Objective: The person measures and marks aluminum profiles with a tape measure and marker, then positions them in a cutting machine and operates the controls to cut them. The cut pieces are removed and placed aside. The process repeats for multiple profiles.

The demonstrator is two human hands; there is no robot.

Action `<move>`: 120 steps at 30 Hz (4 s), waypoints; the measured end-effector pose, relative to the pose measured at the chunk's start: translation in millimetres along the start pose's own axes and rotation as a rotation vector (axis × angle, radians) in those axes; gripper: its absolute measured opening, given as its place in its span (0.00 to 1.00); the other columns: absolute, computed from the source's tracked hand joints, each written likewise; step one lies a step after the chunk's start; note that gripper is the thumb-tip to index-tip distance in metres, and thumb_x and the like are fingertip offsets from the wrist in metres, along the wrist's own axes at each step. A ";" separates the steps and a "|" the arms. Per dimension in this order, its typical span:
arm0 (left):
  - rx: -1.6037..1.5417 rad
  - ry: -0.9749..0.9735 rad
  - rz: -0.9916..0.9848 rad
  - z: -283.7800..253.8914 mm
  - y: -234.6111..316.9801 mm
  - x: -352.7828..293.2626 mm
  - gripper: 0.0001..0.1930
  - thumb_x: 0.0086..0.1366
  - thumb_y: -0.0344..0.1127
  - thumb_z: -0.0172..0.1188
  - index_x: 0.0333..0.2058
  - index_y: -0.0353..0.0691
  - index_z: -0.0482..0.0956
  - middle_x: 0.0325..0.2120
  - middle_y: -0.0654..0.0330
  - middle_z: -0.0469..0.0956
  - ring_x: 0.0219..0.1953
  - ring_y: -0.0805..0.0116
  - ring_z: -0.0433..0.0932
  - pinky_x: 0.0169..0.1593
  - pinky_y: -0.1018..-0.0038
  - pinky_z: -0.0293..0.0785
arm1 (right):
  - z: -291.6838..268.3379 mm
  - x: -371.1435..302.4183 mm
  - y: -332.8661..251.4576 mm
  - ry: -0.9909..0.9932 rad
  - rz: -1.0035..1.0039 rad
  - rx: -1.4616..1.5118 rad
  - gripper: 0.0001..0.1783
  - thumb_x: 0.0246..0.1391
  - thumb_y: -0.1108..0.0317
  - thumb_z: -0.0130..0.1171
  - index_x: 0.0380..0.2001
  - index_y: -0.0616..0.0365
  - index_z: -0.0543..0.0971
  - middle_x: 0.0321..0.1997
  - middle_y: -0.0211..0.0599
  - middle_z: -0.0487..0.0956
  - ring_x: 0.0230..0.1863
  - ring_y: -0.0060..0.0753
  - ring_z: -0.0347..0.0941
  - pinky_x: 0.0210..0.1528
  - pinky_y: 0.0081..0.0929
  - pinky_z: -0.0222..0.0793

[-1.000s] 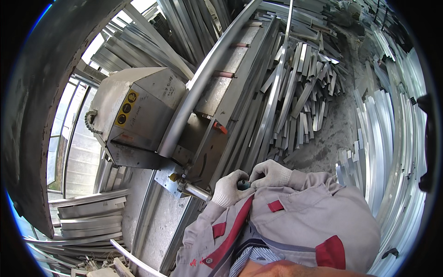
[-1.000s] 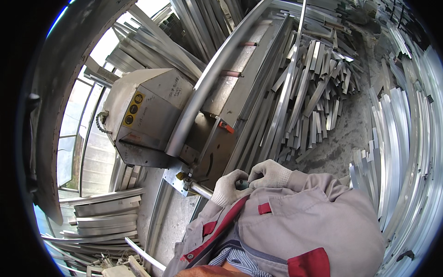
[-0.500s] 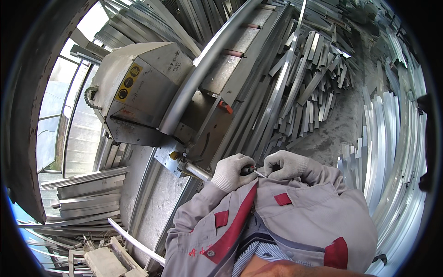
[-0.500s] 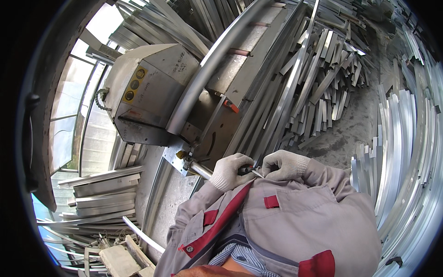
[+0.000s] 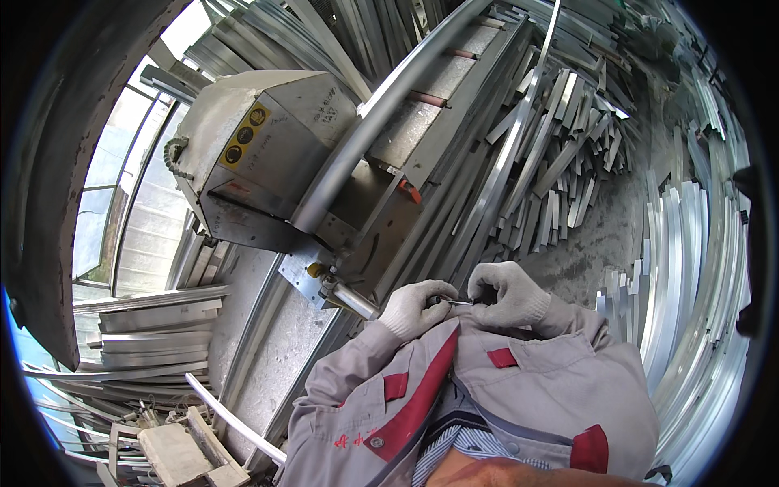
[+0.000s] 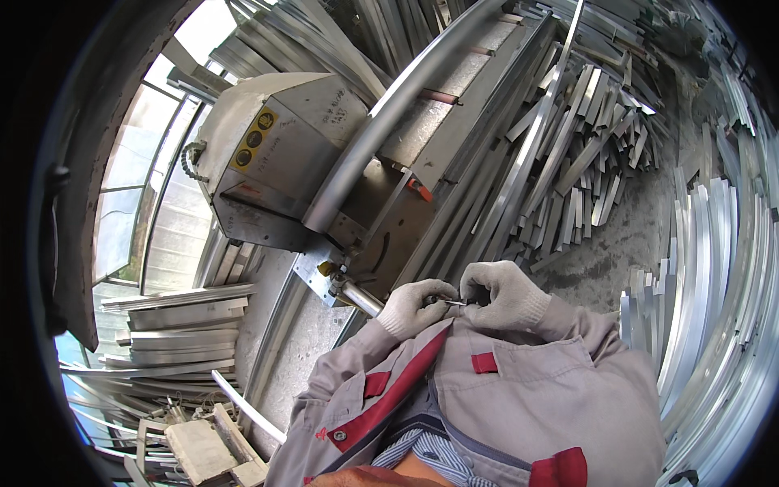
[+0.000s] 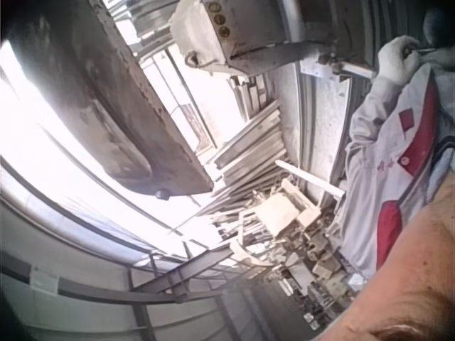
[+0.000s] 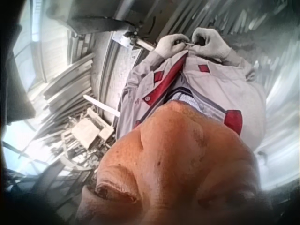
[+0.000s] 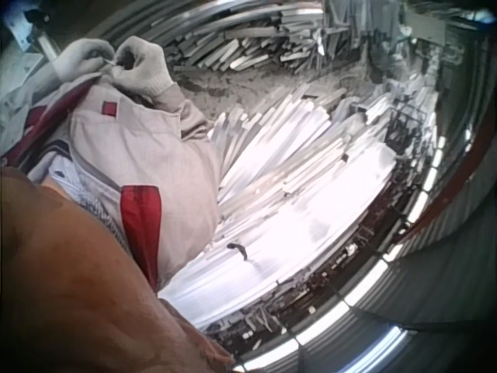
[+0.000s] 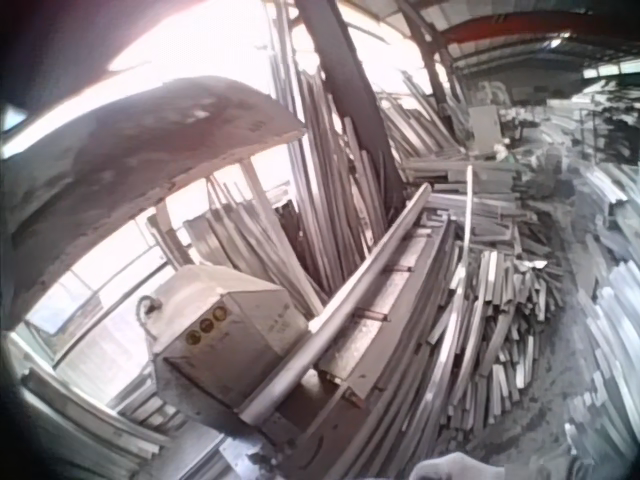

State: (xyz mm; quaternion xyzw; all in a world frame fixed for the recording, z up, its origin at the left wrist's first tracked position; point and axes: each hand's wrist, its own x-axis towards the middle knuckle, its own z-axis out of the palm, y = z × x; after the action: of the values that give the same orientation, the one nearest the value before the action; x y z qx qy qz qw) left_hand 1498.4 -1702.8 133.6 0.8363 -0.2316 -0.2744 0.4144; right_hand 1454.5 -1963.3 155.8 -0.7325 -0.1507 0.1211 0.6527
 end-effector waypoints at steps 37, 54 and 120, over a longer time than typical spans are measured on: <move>-0.101 0.361 -0.606 -43.3 -73.0 -35.0 0.20 0.68 0.47 0.61 0.47 0.36 0.88 0.32 0.46 0.87 0.37 0.51 0.88 0.44 0.63 0.81 | 29.6 199.4 107.6 -0.022 0.312 0.503 0.17 0.67 0.58 0.62 0.40 0.63 0.87 0.31 0.35 0.86 0.24 0.21 0.79 0.27 0.24 0.76; 0.102 0.311 -0.659 -71.0 -16.6 67.7 0.16 0.68 0.44 0.60 0.43 0.41 0.89 0.31 0.49 0.88 0.36 0.53 0.89 0.42 0.63 0.82 | -168.4 293.4 150.3 0.530 0.078 0.591 0.12 0.75 0.63 0.56 0.51 0.57 0.82 0.31 0.24 0.78 0.23 0.15 0.73 0.24 0.20 0.72; 0.375 0.680 -0.700 -58.6 -24.6 -18.4 0.11 0.63 0.38 0.66 0.38 0.41 0.91 0.23 0.52 0.83 0.26 0.55 0.85 0.35 0.64 0.80 | -477.8 552.8 237.2 0.895 0.144 0.074 0.16 0.69 0.52 0.63 0.43 0.54 0.85 0.31 0.38 0.82 0.27 0.34 0.79 0.26 0.37 0.75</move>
State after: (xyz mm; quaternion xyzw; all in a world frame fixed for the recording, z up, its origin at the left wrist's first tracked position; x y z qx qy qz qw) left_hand 1526.9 -1644.8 148.1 0.9654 0.1642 -0.0634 0.1925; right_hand 2159.7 -2217.7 -12.3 -0.6976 0.2023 -0.1571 0.6691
